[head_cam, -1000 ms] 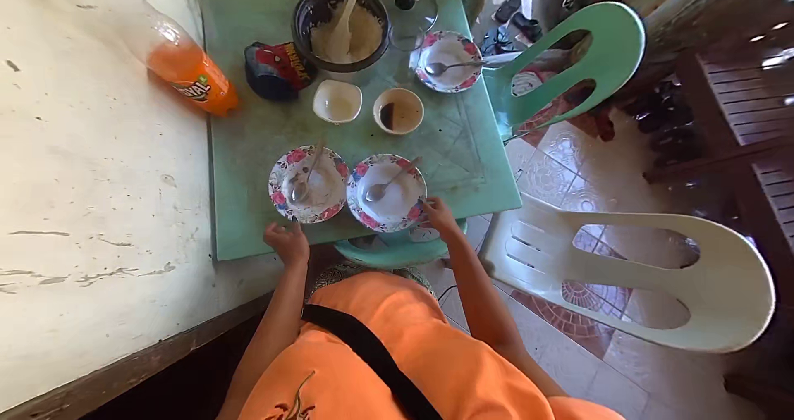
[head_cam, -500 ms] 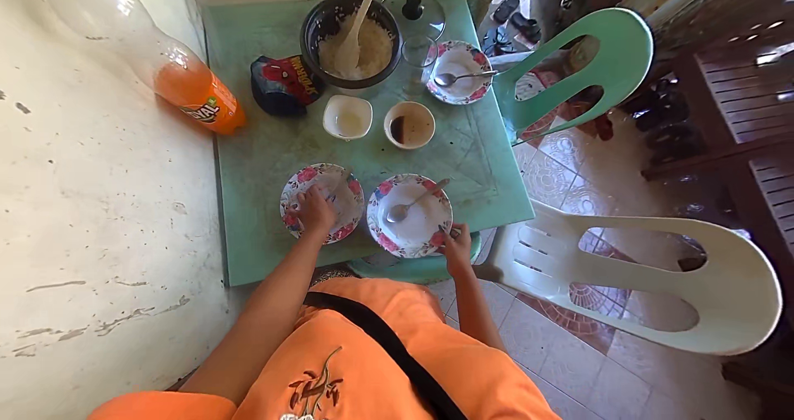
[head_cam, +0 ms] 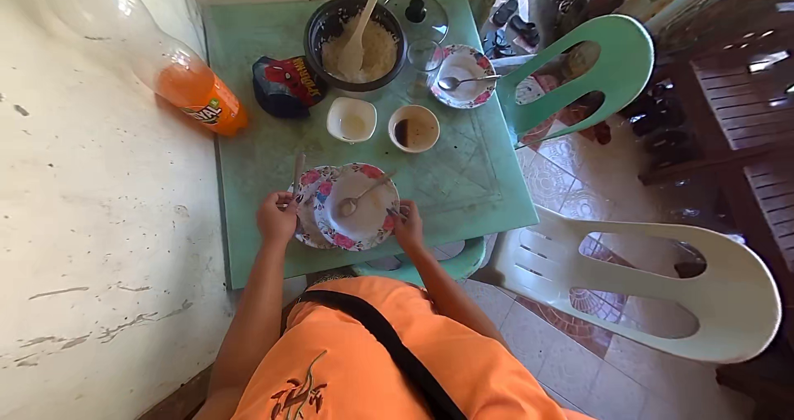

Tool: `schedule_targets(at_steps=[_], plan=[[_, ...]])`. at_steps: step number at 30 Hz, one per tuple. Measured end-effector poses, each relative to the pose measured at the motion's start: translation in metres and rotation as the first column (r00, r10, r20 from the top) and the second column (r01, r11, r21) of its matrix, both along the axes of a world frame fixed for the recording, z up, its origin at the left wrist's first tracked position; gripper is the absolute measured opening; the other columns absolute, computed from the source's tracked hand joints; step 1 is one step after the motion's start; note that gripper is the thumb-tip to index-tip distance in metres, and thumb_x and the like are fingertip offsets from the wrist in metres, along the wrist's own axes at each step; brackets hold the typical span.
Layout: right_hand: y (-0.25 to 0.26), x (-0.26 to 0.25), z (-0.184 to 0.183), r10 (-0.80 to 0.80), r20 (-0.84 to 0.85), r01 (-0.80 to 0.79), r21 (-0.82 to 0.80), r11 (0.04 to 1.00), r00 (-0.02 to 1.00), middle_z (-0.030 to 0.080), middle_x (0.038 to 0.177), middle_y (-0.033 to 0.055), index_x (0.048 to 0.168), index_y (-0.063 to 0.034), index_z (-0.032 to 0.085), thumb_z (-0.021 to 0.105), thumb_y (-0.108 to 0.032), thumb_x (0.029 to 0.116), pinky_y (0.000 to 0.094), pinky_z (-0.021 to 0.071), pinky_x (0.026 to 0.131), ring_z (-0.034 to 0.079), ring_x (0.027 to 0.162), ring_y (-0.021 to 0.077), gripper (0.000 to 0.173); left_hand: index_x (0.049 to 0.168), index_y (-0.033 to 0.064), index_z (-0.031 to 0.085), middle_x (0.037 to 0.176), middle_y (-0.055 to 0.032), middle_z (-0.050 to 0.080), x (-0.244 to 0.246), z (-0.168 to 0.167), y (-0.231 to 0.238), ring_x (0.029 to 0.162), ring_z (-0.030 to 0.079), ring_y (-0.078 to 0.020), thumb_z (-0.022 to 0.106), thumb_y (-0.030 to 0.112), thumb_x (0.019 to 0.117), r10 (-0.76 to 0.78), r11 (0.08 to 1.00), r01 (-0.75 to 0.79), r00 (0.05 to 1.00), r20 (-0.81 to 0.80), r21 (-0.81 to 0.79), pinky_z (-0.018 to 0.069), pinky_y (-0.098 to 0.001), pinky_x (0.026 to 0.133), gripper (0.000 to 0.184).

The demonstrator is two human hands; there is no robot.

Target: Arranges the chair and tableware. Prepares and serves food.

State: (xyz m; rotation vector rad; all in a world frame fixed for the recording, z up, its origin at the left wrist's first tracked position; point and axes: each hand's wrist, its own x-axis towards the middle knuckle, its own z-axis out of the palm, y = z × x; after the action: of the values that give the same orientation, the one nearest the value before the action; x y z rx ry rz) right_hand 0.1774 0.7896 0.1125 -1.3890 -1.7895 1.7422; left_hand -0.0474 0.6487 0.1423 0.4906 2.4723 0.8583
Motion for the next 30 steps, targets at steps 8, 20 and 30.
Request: schedule_targets(at_steps=[8,20,30], plan=[[0.005,-0.037,-0.024,0.126,0.193,-0.153,0.133,0.979,0.973,0.047,0.138,0.0320,0.136,0.0068,0.049,0.064,-0.012,0.1010,0.0459,0.0567,0.084,0.066,0.096,0.0361,0.042,0.124,-0.0064,0.061,0.117,-0.0236,0.067,0.017,-0.017,0.000,0.100,0.067,-0.0303,0.062,0.005,0.1006,0.095,0.990,-0.106,0.988,0.122,0.091,0.0523,-0.0478,0.092,0.026],[0.019,-0.077,-0.017,0.505,0.493,-0.536,-0.089,0.840,0.709,0.069,0.117,0.0246,0.147,-0.0012,0.042,0.040,-0.037,0.1112,0.0575,0.0503,0.098,0.066,0.115,0.0403,0.051,0.128,0.0067,0.066,0.130,-0.0213,0.063,0.031,-0.025,0.039,0.132,0.048,-0.0450,0.063,0.014,0.1009,-0.208,0.938,0.197,0.978,-0.008,-0.285,0.0302,-0.0742,0.102,0.028],[0.181,-0.035,-0.023,0.175,0.202,-0.154,-0.116,0.981,0.964,0.071,0.106,0.0219,0.136,0.0060,0.052,0.041,-0.035,0.1118,0.0419,0.0573,0.078,0.070,0.083,0.0258,0.048,0.146,-0.0087,0.044,0.149,-0.0384,0.038,-0.008,-0.049,0.022,0.138,0.038,-0.0532,0.066,0.015,0.0980,0.054,0.994,-0.059,0.997,-0.057,-0.091,0.0335,-0.0615,0.112,0.058]])
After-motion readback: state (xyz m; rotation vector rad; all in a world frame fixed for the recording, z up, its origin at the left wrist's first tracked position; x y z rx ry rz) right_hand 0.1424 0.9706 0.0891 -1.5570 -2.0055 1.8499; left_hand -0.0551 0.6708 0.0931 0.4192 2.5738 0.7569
